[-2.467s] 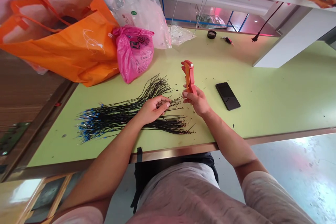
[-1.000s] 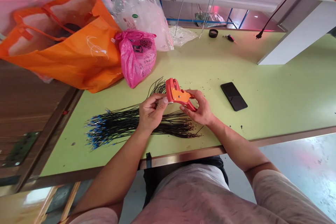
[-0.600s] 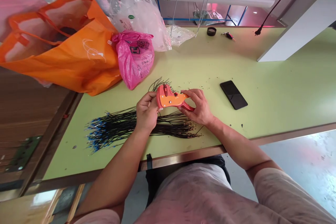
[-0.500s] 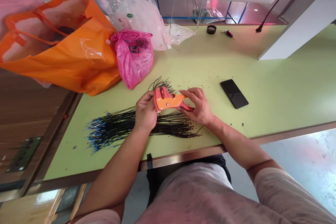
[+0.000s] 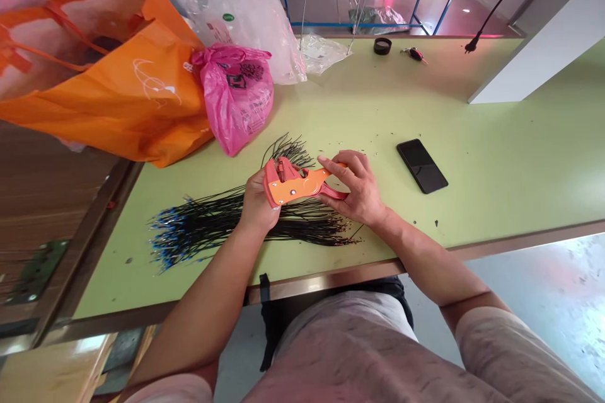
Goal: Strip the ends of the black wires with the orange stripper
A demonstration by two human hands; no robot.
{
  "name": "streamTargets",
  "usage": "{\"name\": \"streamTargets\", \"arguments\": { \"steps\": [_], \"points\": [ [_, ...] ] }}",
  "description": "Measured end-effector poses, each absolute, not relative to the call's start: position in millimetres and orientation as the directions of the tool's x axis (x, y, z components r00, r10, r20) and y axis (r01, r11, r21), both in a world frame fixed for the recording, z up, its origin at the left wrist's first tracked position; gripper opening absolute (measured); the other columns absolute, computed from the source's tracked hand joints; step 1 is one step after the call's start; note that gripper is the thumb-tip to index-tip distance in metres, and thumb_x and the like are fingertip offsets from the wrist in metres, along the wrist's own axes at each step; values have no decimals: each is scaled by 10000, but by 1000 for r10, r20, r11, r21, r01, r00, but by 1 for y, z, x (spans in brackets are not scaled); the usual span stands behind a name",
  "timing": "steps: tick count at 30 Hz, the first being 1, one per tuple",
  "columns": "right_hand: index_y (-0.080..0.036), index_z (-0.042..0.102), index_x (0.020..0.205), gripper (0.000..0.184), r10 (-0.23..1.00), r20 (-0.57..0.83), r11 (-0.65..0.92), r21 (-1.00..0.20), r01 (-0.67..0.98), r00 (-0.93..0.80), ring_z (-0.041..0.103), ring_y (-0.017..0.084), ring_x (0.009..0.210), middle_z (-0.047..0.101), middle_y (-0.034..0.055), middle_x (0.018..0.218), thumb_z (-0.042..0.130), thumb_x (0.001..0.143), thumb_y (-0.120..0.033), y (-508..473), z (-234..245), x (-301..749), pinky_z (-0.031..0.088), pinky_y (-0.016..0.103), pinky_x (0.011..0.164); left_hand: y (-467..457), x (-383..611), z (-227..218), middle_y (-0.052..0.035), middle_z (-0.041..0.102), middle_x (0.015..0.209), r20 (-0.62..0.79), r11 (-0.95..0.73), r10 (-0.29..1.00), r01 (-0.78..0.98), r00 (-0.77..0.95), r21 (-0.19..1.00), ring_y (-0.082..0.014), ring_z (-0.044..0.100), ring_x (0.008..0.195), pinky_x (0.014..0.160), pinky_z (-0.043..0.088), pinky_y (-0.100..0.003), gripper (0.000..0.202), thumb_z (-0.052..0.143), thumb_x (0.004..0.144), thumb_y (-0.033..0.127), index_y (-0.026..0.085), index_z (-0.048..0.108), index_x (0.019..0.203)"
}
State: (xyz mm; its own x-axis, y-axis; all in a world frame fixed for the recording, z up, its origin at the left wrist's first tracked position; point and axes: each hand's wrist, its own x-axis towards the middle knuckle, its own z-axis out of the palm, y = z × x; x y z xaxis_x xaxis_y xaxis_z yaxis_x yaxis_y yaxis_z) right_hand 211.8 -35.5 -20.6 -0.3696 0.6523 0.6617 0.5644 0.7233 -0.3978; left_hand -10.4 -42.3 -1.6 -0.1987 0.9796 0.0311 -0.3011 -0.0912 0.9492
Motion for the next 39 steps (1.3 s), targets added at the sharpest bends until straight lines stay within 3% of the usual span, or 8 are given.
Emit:
{"name": "streamTargets", "arguments": {
  "steps": [7, 12, 17, 24, 34, 39],
  "points": [
    [-250, 497, 1683, 752, 629, 693, 736, -386, 556, -352, 644, 313, 1232, 714, 142, 1311, 725, 1048, -583, -36, -19, 210, 579, 529, 1098, -43, -11, -2, -31, 810, 776, 54, -120, 972, -285, -229, 951, -187, 741, 694, 694, 653, -313, 423, 1052, 515, 444, 202, 773, 720],
    [-242, 536, 1645, 716, 606, 702, 764, -382, 520, -375, 645, 312, 1216, 721, 143, 1299, 713, 1047, -595, -37, -18, 210, 589, 533, 1081, -44, -12, 0, -69, 852, 860, 37, -109, 972, -309, -231, 945, -232, 795, 761, 736, 686, -370, 270, 951, 638, 407, 205, 801, 736],
    [-247, 551, 1633, 725, 622, 676, 760, -399, 514, -395, 650, 320, 1226, 715, 147, 1311, 699, 1039, -636, -37, -18, 210, 589, 556, 1091, -43, -16, -1, -113, 849, 857, 25, -57, 992, -273, -120, 960, -289, 807, 781, 720, 697, -431, 219, 841, 743, 418, 202, 806, 753],
    [-268, 559, 1619, 694, 634, 697, 741, -423, 522, -335, 663, 320, 1232, 717, 143, 1309, 747, 1027, -579, -35, -19, 212, 593, 554, 1083, -43, -23, -12, -67, 833, 869, 285, -273, 957, 161, -58, 948, -251, 794, 881, 821, 670, -343, 267, 918, 668, 357, 197, 768, 819],
    [-267, 577, 1596, 694, 681, 655, 703, -460, 541, -327, 671, 320, 1239, 731, 139, 1327, 777, 1008, -577, -31, -22, 212, 582, 560, 1095, -42, -24, -20, 17, 678, 637, 225, -204, 961, 137, -160, 969, -146, 617, 612, 654, 574, -277, 264, 854, 656, 381, 222, 644, 664],
    [-235, 602, 1559, 658, 659, 684, 719, -450, 529, -313, 689, 303, 1215, 738, 141, 1310, 780, 1014, -559, -32, -22, 212, 581, 529, 1083, -43, -20, -10, 5, 714, 677, 256, -232, 957, 172, -138, 957, -191, 687, 707, 760, 629, -329, 342, 911, 642, 442, 221, 651, 669]
  ]
}}
